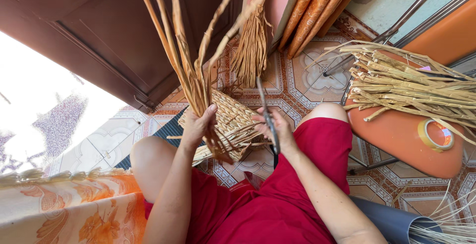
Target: The person trims the protruding ends of a woven wicker mat using shears. They hold the mat and cut the excess strands flush with the woven surface, then place the shears down.
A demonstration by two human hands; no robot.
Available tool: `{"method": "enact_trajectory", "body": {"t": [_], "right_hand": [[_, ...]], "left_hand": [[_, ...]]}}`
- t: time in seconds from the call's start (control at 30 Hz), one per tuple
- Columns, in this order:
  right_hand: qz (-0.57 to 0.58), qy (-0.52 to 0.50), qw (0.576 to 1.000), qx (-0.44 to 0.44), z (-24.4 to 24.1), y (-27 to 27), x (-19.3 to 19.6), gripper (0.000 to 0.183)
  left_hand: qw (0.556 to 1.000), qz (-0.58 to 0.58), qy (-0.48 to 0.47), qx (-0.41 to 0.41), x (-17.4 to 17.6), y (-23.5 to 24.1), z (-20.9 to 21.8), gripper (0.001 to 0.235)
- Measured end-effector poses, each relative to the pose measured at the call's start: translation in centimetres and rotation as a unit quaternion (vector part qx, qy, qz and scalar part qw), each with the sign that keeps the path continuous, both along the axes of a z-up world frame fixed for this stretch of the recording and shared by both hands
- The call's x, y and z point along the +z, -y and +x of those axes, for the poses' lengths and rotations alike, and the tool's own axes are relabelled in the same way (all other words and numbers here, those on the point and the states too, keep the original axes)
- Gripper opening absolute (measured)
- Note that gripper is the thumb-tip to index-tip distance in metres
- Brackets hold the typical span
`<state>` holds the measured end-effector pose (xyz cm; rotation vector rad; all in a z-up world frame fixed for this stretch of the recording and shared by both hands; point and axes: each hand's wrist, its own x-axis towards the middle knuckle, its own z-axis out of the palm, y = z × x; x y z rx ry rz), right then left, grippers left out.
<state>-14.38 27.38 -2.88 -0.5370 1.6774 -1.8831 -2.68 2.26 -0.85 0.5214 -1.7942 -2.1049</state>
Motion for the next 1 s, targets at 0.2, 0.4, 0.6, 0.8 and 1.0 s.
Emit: {"method": "enact_trajectory", "body": {"t": [0.2, 0.4, 0.6, 0.8, 1.0], "right_hand": [[0.050, -0.056, 0.996, 0.042, 2.8, 2.4, -0.3, 0.082], [0.221, -0.178, 0.959, 0.002, 3.8, 3.4, 0.9, 0.085], [0.248, -0.178, 0.951, -0.048, 4.0, 3.8, 0.0, 0.075], [0.152, -0.109, 0.979, -0.074, 3.7, 3.0, 0.3, 0.065], [-0.023, -0.019, 0.970, -0.242, -2.0, -3.1, 6.1, 0.032]], "left_hand": [[0.987, 0.141, -0.075, -0.008, -1.3, -4.2, -3.4, 0.033], [0.971, 0.218, -0.097, 0.008, -2.6, -6.3, -5.0, 0.034], [0.954, 0.258, -0.150, -0.015, -2.1, -6.7, -5.1, 0.028], [0.990, 0.074, -0.091, -0.072, 0.0, -6.4, -5.0, 0.047], [0.989, 0.118, -0.089, -0.008, 1.1, -3.0, -5.1, 0.048]]}}
